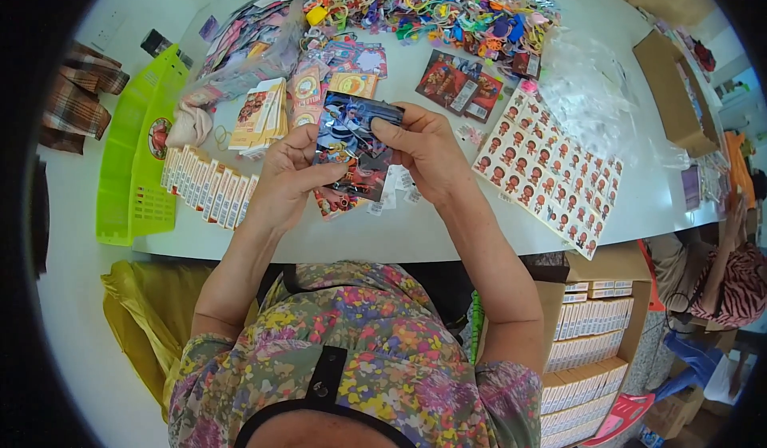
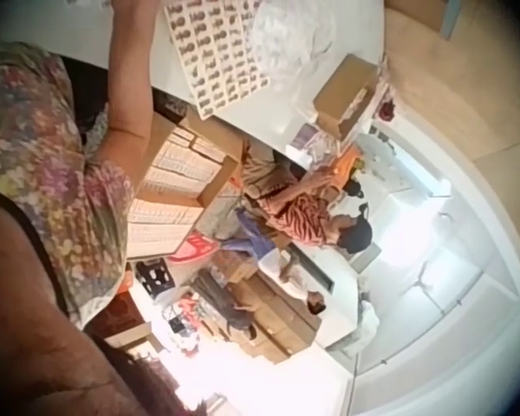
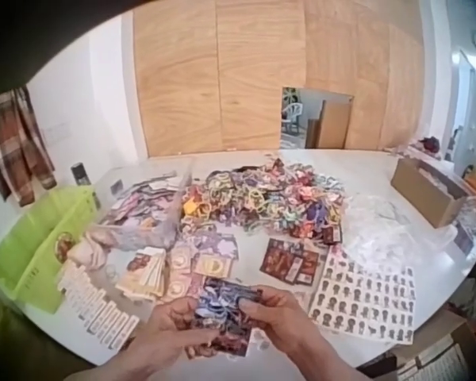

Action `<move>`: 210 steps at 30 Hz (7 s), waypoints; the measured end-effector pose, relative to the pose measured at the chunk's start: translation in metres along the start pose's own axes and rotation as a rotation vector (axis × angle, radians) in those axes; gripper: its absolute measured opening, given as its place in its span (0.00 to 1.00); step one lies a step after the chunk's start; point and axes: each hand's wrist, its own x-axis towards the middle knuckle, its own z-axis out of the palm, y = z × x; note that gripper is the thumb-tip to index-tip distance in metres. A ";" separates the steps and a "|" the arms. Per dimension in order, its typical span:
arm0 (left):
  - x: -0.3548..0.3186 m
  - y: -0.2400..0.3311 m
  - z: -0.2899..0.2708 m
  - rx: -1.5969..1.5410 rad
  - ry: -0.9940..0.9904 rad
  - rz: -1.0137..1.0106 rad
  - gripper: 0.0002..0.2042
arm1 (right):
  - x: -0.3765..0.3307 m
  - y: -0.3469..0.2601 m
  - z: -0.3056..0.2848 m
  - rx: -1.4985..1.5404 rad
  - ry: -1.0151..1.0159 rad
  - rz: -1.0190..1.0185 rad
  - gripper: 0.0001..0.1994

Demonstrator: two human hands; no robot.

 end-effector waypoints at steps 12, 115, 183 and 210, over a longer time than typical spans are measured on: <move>-0.001 0.006 -0.004 0.036 -0.005 0.048 0.17 | 0.006 -0.013 0.010 -0.121 -0.001 -0.074 0.10; -0.021 -0.107 -0.049 0.863 0.328 0.674 0.33 | -0.007 0.015 0.051 -1.806 -0.127 -0.365 0.04; -0.054 -0.108 -0.045 0.550 0.061 0.334 0.09 | -0.068 0.088 0.008 -0.629 0.191 -0.072 0.10; -0.074 -0.090 -0.053 0.500 -0.146 0.245 0.11 | -0.078 0.060 0.021 -1.223 -0.272 -0.381 0.12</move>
